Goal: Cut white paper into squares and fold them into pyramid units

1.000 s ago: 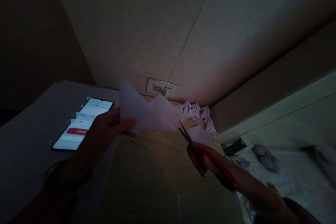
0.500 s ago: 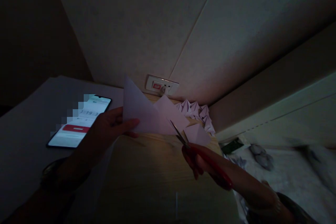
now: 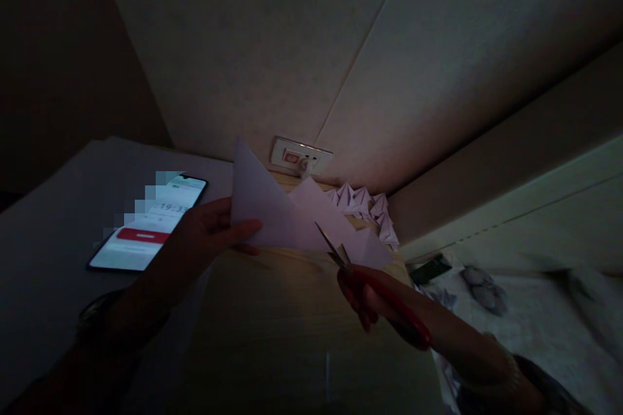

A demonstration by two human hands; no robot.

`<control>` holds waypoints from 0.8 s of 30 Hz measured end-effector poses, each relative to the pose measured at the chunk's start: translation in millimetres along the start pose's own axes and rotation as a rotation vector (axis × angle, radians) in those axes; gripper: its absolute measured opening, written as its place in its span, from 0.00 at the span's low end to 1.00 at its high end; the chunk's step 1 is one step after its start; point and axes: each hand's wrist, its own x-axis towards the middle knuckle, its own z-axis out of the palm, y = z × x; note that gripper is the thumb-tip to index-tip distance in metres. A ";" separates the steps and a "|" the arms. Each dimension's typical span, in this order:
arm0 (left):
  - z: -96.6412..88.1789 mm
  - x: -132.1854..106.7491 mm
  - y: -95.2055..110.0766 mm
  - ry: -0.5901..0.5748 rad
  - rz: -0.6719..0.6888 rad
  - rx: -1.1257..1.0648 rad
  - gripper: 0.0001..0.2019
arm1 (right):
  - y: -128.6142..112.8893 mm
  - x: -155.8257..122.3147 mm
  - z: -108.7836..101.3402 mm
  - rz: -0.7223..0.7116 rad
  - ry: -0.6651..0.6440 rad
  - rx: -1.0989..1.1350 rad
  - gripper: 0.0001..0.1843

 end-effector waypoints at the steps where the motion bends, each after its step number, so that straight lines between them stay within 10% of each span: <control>1: 0.1 -0.4 0.5 -0.001 -0.006 -0.001 0.08 | -0.6 -0.3 0.4 0.009 0.005 0.004 0.30; 24: 2.9 0.8 0.3 -0.018 -0.009 0.035 0.07 | -4.4 -5.0 0.7 0.020 0.020 -0.016 0.30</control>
